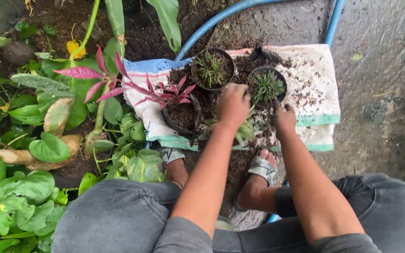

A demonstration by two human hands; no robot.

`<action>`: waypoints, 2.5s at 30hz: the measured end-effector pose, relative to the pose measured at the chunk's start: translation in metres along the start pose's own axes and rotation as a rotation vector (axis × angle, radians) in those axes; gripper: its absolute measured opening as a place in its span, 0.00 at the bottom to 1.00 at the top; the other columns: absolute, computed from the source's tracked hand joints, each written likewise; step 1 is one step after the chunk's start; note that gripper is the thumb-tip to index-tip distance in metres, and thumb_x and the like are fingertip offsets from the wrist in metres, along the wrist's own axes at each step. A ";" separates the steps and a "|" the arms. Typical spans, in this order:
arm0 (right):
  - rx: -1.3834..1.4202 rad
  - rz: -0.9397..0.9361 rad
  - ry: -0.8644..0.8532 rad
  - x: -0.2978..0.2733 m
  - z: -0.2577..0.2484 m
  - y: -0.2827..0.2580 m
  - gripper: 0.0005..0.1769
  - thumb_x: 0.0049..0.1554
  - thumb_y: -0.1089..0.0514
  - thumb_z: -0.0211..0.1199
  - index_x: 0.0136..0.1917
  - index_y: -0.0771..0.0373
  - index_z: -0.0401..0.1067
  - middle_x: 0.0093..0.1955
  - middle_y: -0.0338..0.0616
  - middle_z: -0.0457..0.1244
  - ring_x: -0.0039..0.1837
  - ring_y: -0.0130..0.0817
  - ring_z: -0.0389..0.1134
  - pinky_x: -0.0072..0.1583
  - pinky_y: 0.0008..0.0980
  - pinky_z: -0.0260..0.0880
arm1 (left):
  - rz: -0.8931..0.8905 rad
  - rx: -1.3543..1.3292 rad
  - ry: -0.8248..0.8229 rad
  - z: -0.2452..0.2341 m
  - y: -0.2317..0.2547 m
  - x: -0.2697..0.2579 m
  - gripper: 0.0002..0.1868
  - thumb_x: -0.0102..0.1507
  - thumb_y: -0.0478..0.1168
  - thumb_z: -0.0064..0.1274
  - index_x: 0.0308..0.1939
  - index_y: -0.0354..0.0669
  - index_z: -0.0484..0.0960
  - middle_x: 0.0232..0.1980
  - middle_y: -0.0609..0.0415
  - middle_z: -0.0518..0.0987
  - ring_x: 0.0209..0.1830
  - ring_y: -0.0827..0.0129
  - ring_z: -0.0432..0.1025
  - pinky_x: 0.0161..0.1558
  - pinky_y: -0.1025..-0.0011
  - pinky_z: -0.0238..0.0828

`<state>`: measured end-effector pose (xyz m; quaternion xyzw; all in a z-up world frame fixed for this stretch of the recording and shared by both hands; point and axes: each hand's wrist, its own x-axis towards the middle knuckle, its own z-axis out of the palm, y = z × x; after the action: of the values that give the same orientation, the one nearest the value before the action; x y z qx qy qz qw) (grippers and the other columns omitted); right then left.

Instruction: Repotting several small decorative plants into plastic pots with soil.

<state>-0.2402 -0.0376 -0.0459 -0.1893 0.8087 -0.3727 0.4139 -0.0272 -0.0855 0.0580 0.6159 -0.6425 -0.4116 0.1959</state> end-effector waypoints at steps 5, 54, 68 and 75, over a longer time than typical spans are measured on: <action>0.181 0.146 -0.195 0.091 -0.002 0.066 0.25 0.64 0.46 0.52 0.68 0.63 0.67 0.62 0.56 0.65 0.67 0.54 0.66 0.68 0.57 0.61 | -0.154 0.221 -0.271 0.005 0.017 0.000 0.32 0.64 0.48 0.58 0.68 0.39 0.67 0.73 0.37 0.65 0.78 0.47 0.55 0.74 0.37 0.47; -0.742 -0.783 -0.041 -0.050 -0.028 -0.020 0.21 0.54 0.60 0.63 0.61 0.46 0.77 0.55 0.49 0.66 0.54 0.60 0.72 0.59 0.57 0.75 | 0.063 0.108 -0.379 0.094 -0.014 0.063 0.25 0.67 0.31 0.47 0.69 0.46 0.75 0.64 0.45 0.77 0.71 0.50 0.66 0.75 0.34 0.39; -0.936 -0.432 -0.252 -0.011 -0.023 -0.039 0.47 0.44 0.59 0.70 0.76 0.60 0.61 0.71 0.62 0.57 0.69 0.67 0.63 0.71 0.58 0.64 | -0.007 -0.207 -0.435 0.055 -0.005 0.044 0.27 0.69 0.29 0.43 0.74 0.39 0.67 0.73 0.36 0.69 0.76 0.42 0.61 0.77 0.38 0.49; -1.008 -0.552 -0.344 -0.031 -0.008 -0.073 0.54 0.36 0.57 0.77 0.75 0.61 0.64 0.71 0.63 0.55 0.74 0.66 0.59 0.73 0.54 0.65 | -0.042 -0.170 -0.434 0.066 -0.008 0.052 0.24 0.67 0.36 0.47 0.68 0.50 0.76 0.70 0.47 0.75 0.74 0.50 0.66 0.75 0.43 0.52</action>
<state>-0.2284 -0.0622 0.0285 -0.6230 0.7280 -0.0011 0.2861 -0.0806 -0.1156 -0.0004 0.5073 -0.6198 -0.5910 0.0958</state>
